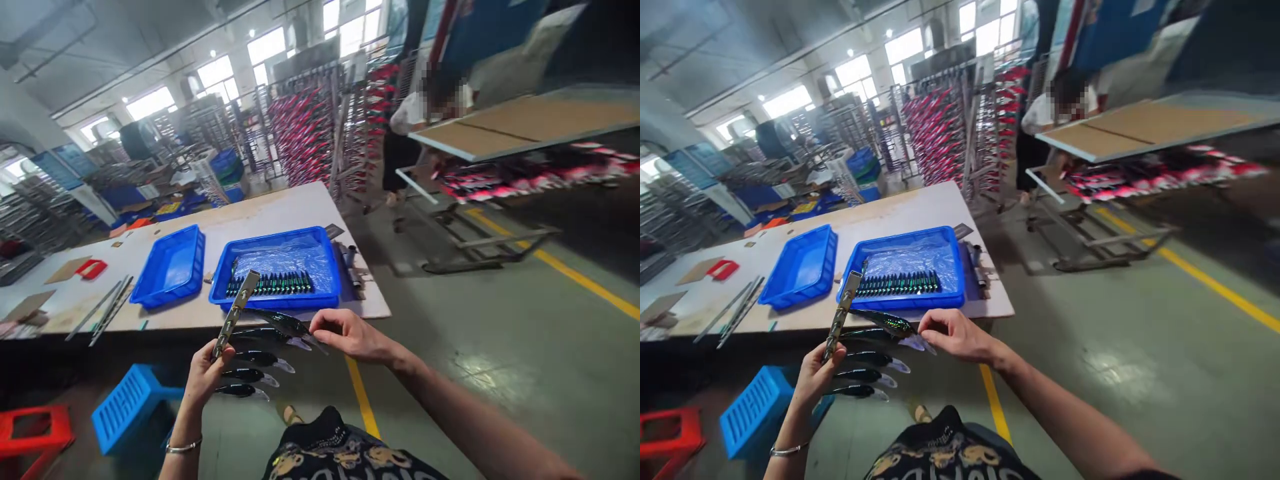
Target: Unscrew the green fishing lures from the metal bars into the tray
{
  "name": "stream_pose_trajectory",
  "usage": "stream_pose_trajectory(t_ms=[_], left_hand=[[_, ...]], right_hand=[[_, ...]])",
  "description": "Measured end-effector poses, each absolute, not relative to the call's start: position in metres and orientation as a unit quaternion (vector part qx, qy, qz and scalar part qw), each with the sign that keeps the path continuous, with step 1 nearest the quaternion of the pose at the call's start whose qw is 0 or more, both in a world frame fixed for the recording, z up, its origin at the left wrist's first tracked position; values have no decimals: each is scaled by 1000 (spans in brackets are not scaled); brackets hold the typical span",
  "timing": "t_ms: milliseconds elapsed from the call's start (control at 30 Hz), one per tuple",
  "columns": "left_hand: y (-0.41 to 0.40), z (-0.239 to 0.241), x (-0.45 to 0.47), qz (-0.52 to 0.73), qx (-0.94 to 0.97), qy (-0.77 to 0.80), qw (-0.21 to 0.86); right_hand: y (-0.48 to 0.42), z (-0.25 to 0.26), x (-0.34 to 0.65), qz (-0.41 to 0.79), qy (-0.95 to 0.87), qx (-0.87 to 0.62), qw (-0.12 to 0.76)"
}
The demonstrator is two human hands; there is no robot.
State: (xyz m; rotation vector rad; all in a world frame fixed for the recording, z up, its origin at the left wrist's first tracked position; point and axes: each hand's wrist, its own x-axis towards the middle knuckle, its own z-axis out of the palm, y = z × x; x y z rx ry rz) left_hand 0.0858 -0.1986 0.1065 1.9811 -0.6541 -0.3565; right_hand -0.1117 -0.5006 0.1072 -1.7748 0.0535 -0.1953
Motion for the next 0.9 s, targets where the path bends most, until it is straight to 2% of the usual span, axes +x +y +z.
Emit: stream_pose_trajectory(t_ms=[367, 600, 900], left_hand=[[-86, 99, 181, -144, 837, -214, 483], [-34, 96, 231, -131, 834, -173, 507], [-12, 102, 258, -113, 829, -54, 545]], right_hand=[[-425, 101, 42, 83, -95, -743, 657], [-378, 93, 123, 142, -97, -684, 709], [-358, 84, 215, 168, -139, -597, 772]])
